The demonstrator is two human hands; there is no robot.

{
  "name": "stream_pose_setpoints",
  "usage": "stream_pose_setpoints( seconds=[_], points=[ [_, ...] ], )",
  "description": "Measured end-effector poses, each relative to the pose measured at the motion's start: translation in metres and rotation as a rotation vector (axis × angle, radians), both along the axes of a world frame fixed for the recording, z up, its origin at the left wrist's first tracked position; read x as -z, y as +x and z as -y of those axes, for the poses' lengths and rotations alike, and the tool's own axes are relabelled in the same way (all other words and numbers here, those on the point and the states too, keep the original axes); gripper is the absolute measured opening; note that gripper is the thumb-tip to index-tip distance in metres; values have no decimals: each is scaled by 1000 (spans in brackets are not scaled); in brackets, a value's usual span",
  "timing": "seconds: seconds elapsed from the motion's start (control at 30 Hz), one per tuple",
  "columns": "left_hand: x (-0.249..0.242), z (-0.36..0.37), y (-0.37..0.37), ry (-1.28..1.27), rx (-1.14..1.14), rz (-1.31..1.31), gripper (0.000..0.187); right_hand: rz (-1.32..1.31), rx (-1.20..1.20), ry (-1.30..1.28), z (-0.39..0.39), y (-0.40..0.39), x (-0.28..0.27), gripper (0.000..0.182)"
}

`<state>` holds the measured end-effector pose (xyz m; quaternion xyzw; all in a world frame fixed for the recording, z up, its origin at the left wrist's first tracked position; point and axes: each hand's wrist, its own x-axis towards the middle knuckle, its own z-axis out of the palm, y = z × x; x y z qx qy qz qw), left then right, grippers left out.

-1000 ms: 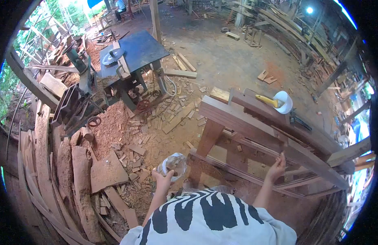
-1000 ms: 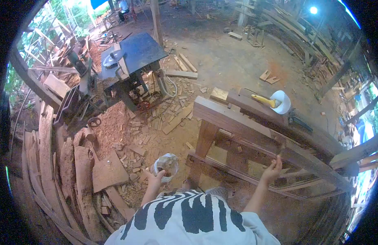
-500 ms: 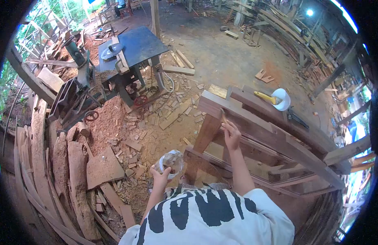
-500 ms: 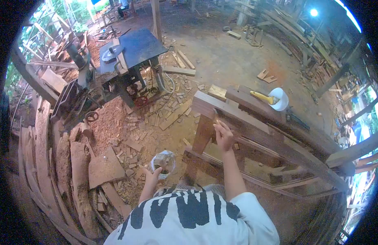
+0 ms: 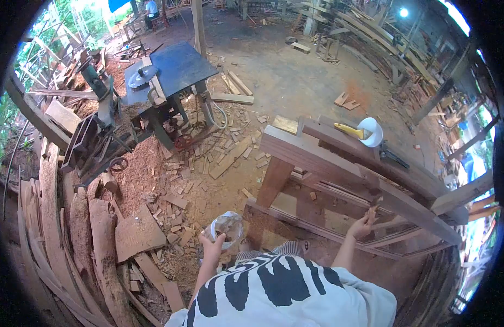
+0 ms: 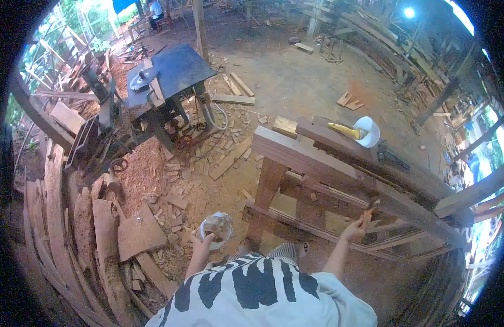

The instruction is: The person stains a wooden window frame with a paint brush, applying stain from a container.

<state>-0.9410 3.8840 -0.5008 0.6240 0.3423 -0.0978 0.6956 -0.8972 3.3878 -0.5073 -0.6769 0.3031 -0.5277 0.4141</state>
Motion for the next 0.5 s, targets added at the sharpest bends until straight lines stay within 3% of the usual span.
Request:
stream_pose_setpoints(
  seconds=[0.07, 0.1, 0.13, 0.17, 0.2, 0.23, 0.3, 0.37, 0.43, 0.5],
  points=[
    [47, -15, -7, 59, -9, 52, 83, -299, 218, -504, 7, 4, -5, 22],
    [47, -16, -7, 120, -17, 105, 83, -415, 190, -425, 0, 14, -2, 22],
    [47, -17, -10, 120, -23, 105, 83, -298, 85, -272, -15, 31, 5, 22],
    [16, -13, -9, 65, -68, 49, 83, -181, -22, -119, -41, 54, 9, 22],
    [0, -11, -10, 10, -116, -8, 83, -172, -61, -337, -55, 79, 32, 24],
    [4, -14, -14, 9, -128, -11, 83, -231, -224, -444, -101, 84, 2, 23],
    [22, -22, -22, 125, -143, 18, 83, -352, -375, -485, -159, 105, -18, 28],
    [33, -26, -31, 127, -194, 12, 82, -402, -540, -354, -194, 124, 7, 25],
    [36, -29, -37, 129, -233, 3, 82, -189, -719, -613, -228, 139, 19, 22],
    [37, -30, -39, 128, -194, -43, 83, -211, -884, -565, -247, 163, 44, 17]
  ],
)
